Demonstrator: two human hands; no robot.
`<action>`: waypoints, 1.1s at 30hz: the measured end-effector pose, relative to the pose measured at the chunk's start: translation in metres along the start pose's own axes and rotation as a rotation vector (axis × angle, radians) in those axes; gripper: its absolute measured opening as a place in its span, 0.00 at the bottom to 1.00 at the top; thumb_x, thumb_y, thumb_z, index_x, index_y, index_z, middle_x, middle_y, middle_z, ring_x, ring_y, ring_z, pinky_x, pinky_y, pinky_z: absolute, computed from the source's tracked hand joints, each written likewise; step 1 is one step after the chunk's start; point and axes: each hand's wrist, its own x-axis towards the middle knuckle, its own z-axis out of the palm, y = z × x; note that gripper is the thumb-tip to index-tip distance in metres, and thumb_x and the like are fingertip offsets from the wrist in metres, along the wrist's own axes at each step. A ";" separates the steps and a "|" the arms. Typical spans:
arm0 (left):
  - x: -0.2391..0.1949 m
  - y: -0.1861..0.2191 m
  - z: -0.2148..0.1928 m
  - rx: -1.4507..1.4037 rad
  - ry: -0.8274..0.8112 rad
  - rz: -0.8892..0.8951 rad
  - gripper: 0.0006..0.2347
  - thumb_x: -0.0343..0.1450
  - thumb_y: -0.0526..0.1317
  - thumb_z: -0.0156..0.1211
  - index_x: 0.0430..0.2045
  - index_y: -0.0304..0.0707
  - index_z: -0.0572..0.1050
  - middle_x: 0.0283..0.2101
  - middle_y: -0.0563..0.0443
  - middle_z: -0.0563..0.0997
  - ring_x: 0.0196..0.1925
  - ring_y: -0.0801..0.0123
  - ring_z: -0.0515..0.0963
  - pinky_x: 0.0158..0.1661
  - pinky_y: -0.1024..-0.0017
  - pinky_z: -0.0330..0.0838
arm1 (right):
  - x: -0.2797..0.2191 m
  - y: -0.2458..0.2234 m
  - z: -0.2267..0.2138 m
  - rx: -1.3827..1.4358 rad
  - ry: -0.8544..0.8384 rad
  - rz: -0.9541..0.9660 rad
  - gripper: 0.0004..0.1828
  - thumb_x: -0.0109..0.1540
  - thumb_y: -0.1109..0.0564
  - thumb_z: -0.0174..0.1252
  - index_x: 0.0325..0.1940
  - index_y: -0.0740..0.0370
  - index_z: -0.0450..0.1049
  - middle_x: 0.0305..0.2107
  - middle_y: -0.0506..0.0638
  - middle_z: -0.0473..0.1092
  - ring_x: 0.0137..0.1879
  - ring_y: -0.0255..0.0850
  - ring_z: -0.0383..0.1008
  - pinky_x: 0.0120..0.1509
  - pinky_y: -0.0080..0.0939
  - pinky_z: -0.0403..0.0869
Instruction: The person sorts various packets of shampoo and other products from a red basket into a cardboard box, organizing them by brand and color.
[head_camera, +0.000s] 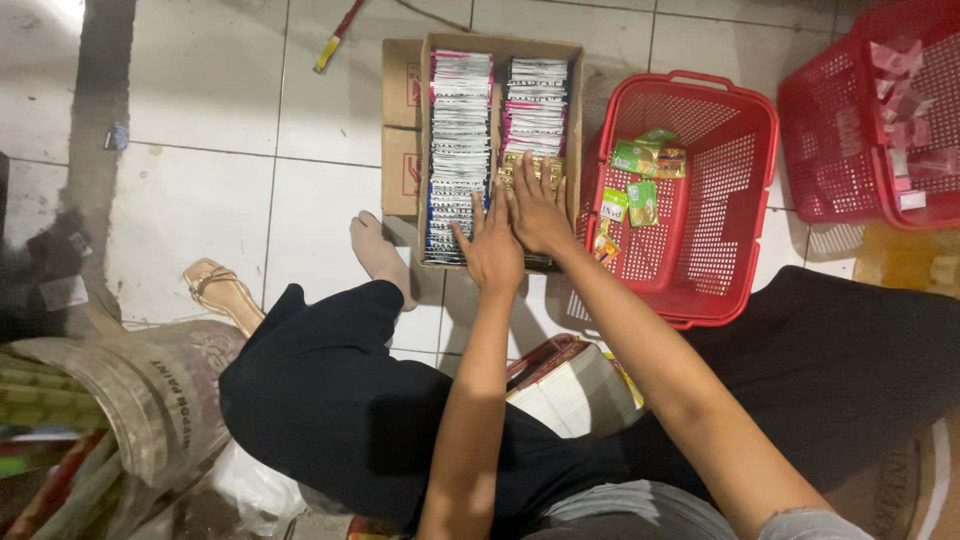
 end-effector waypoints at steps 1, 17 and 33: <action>0.001 0.000 -0.004 0.041 -0.026 0.003 0.30 0.72 0.31 0.47 0.73 0.53 0.55 0.75 0.59 0.60 0.79 0.61 0.48 0.71 0.37 0.25 | 0.003 0.001 0.003 0.012 0.015 0.007 0.37 0.73 0.41 0.31 0.82 0.60 0.35 0.79 0.56 0.28 0.83 0.60 0.22 0.81 0.70 0.33; 0.017 -0.006 0.014 0.184 0.058 0.008 0.24 0.76 0.42 0.47 0.71 0.44 0.61 0.79 0.47 0.41 0.81 0.55 0.38 0.73 0.44 0.30 | -0.015 -0.004 -0.006 0.228 0.277 -0.112 0.35 0.71 0.59 0.41 0.81 0.68 0.40 0.78 0.70 0.31 0.83 0.67 0.27 0.83 0.64 0.37; 0.026 0.009 0.007 0.035 0.056 0.087 0.23 0.78 0.41 0.42 0.70 0.33 0.59 0.75 0.43 0.59 0.79 0.55 0.51 0.72 0.43 0.38 | -0.054 -0.020 -0.048 0.484 0.396 0.021 0.56 0.48 0.81 0.42 0.79 0.69 0.33 0.75 0.71 0.41 0.81 0.59 0.42 0.81 0.47 0.47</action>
